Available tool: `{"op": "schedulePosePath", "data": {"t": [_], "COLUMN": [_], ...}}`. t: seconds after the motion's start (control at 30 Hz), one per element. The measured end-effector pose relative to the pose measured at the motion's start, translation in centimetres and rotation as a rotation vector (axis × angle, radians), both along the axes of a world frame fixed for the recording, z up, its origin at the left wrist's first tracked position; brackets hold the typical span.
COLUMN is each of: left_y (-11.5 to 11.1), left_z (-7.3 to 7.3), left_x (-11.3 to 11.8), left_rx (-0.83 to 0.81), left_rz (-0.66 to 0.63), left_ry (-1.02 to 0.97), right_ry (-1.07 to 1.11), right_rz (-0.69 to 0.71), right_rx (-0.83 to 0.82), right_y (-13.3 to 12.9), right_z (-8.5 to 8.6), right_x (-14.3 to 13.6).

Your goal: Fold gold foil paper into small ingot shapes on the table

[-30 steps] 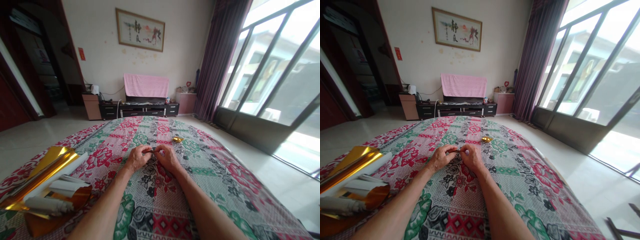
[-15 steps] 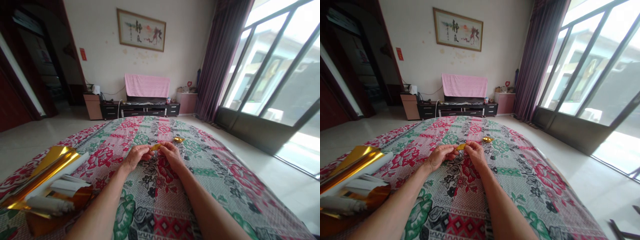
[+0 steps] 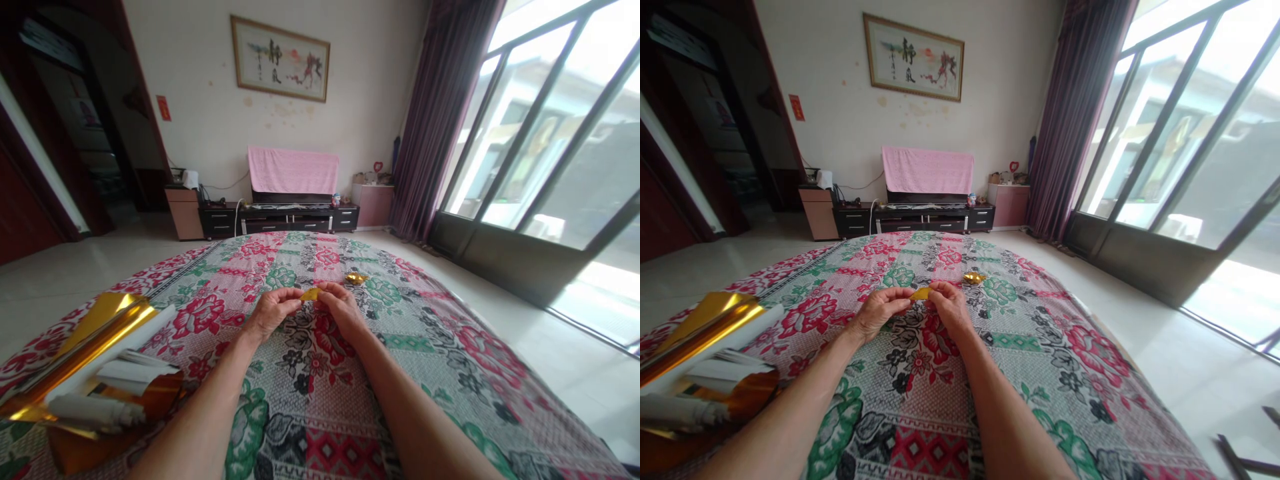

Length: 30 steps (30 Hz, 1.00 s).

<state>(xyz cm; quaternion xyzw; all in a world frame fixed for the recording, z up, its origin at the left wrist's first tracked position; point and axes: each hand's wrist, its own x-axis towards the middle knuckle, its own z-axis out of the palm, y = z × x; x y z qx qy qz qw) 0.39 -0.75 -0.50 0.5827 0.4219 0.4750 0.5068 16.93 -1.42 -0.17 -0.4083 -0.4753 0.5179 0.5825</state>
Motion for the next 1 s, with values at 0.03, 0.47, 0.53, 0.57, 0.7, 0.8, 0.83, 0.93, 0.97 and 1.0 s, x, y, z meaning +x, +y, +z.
{"op": "schedulePosePath", "data": {"t": [0.03, 0.47, 0.53, 0.57, 0.7, 0.8, 0.83, 0.93, 0.97, 1.0], "left_y": [0.06, -0.06, 0.07, 0.12, 0.14, -0.03, -0.10, -0.24, -0.27, -0.28], "left_z": [-0.07, 0.27, 0.17, 0.13, 0.11, 0.22, 0.26, 0.36, 0.37, 0.39], "left_x": [-0.01, 0.28, 0.32, 0.34, 0.48, 0.60, 0.62, 0.60, 0.57, 0.54], "left_rx": [-0.011, -0.112, -0.100, -0.090, -0.064, -0.047, -0.034, -0.005, -0.006, -0.011], "left_rz": [0.007, 0.117, 0.138, 0.146, 0.158, 0.154, 0.147, 0.113, 0.100, 0.087], "left_ry": [-0.002, -0.074, -0.061, -0.051, -0.026, -0.039, -0.042, -0.024, -0.008, 0.009], "right_ry": [-0.018, -0.062, -0.076, -0.084, -0.111, -0.111, -0.114, -0.111, -0.102, -0.092], "right_rz": [0.007, 0.021, 0.020, 0.019, 0.031, 0.041, 0.041, 0.034, 0.029, 0.026], "right_rx": [-0.002, 0.031, 0.055, 0.066, 0.091, 0.090, 0.085, 0.057, 0.049, 0.046], "right_y": [-0.04, -0.42, -0.41, -0.39, -0.32, -0.35, -0.37, -0.37, -0.33, -0.28], "right_z": [0.06, 0.20, 0.14, 0.11, 0.03, 0.04, 0.04, -0.02, -0.08, -0.16], "right_x": [0.01, -0.36, -0.41, -0.43, -0.41, -0.37, -0.36, -0.34, -0.34, -0.34]}}
